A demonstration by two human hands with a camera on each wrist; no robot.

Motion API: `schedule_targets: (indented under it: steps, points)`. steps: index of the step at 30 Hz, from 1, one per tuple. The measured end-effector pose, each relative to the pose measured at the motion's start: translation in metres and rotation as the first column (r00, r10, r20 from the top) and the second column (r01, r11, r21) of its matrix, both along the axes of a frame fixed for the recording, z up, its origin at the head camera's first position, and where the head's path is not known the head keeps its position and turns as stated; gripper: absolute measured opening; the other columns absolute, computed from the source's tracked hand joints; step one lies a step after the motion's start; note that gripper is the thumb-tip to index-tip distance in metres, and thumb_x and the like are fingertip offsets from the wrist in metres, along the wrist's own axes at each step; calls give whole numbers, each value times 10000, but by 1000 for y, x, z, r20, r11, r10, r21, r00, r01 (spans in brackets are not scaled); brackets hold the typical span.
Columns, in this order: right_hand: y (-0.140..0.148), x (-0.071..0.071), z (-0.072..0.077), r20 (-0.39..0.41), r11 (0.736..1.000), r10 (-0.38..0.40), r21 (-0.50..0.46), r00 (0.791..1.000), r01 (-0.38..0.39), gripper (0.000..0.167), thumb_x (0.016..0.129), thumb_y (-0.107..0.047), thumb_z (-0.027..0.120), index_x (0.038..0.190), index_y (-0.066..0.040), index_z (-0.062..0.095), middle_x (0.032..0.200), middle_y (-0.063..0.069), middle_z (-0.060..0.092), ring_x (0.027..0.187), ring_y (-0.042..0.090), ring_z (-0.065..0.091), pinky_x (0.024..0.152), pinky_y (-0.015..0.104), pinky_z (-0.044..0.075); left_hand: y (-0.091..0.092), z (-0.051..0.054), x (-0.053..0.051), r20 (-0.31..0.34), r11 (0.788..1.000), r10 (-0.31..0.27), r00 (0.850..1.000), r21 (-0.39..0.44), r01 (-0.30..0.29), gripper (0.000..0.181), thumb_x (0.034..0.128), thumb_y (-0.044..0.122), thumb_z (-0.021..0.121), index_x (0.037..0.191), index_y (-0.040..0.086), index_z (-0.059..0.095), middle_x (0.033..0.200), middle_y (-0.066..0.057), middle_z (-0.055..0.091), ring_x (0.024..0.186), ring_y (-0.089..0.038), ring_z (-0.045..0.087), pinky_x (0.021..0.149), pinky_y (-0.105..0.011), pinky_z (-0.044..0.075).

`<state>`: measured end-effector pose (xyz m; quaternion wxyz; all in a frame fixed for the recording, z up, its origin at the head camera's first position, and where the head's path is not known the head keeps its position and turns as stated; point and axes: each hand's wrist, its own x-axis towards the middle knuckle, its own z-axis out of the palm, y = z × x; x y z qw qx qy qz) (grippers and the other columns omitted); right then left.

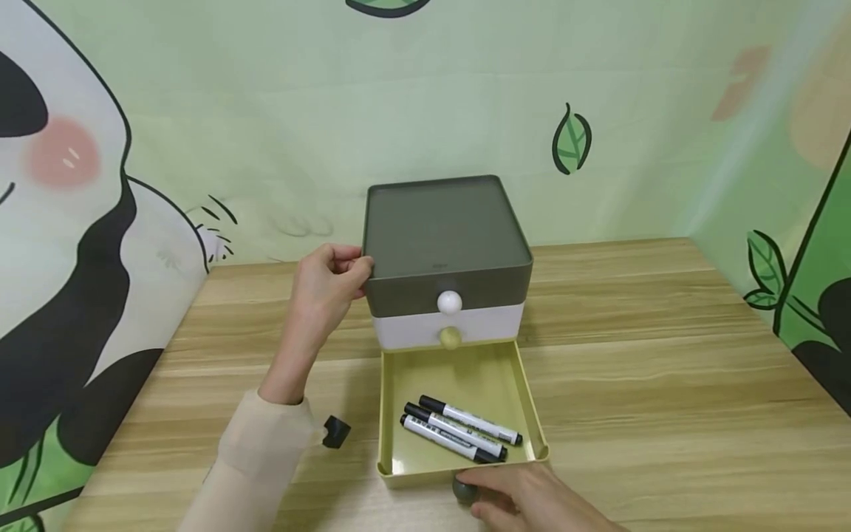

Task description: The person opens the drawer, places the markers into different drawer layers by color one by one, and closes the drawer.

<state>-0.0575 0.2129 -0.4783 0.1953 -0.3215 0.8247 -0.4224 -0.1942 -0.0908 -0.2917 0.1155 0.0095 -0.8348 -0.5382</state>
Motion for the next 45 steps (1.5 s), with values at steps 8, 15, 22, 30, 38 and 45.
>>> schedule_targets:
  steps: [8,15,22,30,38,45]
  points:
    - [-1,0,1,-34,1000,2,-14,999,-2,370,1042,-292,635,1401,-204,652,976,-169,633,685,-57,514,597,193,464,-1,-1,-1,2,1000,-1,1000,7,1,324,939,236,702,1167,6,698,891,-79,667,755,-225,665,671,-292,499]
    - [-3,0,6,31,999,-22,-30,999,23,366,1048,-316,620,1408,-261,651,773,-207,500,596,-63,464,523,182,423,-1,1,-1,1,1000,-6,1000,12,6,330,942,235,699,1177,3,693,901,-82,670,759,-227,662,669,-294,500]
    - [-25,12,55,-15,989,-130,-72,991,129,277,978,-162,720,1224,-38,748,1046,-34,744,782,-59,551,629,201,495,-1,1,0,-5,1000,-3,1000,7,3,320,939,237,708,1164,10,698,894,-77,674,756,-226,650,663,-298,488]
    - [-37,15,62,-194,948,-316,-86,929,305,148,905,-146,801,1051,-127,814,998,-71,774,856,-43,597,686,222,534,-2,1,0,-6,1000,0,1000,6,0,316,937,239,712,1158,13,702,884,-76,678,752,-223,651,658,-297,484]
    - [-44,14,67,-169,926,-373,-13,912,376,165,908,-220,806,1071,-188,815,988,-129,759,846,-37,619,717,234,549,0,0,-1,13,1000,-6,1000,9,6,315,945,229,707,1165,3,695,897,-83,676,761,-224,665,659,-288,496]
    - [-51,9,64,-241,921,-390,-87,889,380,184,902,-129,802,1085,-147,812,986,-93,767,834,-35,636,699,231,555,0,1,0,6,1000,-7,1000,5,7,315,938,228,711,1159,4,701,889,-82,679,752,-224,665,650,-289,488]
